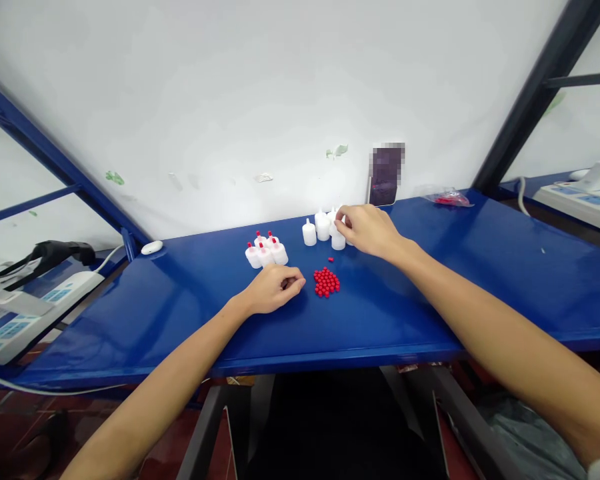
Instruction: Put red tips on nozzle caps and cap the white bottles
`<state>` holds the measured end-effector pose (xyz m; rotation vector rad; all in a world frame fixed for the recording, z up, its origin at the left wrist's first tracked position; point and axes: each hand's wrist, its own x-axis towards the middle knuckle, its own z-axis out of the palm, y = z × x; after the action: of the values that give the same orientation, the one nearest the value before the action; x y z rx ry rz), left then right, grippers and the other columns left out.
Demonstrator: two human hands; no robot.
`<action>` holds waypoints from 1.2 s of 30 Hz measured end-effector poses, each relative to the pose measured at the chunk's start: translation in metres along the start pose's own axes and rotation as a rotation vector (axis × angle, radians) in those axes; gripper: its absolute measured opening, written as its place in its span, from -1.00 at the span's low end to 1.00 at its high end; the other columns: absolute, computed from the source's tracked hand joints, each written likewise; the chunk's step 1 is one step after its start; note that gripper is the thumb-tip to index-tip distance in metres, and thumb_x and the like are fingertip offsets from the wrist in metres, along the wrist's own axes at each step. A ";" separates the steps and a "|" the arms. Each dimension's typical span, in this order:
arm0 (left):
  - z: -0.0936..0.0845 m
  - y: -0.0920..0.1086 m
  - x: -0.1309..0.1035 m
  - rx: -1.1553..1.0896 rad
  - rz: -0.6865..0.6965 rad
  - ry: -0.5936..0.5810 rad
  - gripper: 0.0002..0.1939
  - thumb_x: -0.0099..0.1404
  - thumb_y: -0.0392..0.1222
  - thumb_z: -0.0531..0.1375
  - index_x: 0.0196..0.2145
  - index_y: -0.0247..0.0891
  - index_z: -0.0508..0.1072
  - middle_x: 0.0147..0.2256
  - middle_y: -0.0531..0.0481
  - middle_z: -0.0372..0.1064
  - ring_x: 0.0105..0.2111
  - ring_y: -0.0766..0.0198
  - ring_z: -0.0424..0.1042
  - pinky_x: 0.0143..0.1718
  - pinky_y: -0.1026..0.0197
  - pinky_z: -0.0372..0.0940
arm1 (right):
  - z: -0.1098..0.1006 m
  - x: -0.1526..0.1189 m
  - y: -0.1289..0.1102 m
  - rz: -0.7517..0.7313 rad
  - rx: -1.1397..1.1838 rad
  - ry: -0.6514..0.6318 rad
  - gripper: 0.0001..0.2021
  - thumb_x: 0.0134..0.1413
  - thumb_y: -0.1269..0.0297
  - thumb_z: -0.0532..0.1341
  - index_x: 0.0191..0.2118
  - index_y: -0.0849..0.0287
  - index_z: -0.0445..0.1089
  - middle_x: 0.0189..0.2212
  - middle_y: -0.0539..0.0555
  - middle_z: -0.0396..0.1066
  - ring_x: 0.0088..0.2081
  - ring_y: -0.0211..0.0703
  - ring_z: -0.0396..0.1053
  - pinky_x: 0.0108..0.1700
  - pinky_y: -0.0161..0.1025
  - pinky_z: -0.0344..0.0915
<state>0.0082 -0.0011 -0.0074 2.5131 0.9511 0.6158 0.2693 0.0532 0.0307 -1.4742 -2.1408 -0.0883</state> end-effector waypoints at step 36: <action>0.001 0.001 0.002 -0.355 -0.209 0.083 -0.62 0.35 0.09 0.15 -0.36 -0.32 0.45 -0.58 0.08 0.32 -0.64 0.39 0.29 -0.56 0.32 0.16 | 0.021 -0.018 -0.023 -0.183 0.257 -0.227 -0.86 0.09 0.34 0.20 -0.30 0.21 0.51 -0.38 0.11 0.54 -0.35 -0.11 0.45 -0.26 -0.17 0.36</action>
<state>0.0111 -0.0005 -0.0070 2.0618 1.0172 0.7521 0.2451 0.0360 0.0100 -1.1869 -2.3605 0.2920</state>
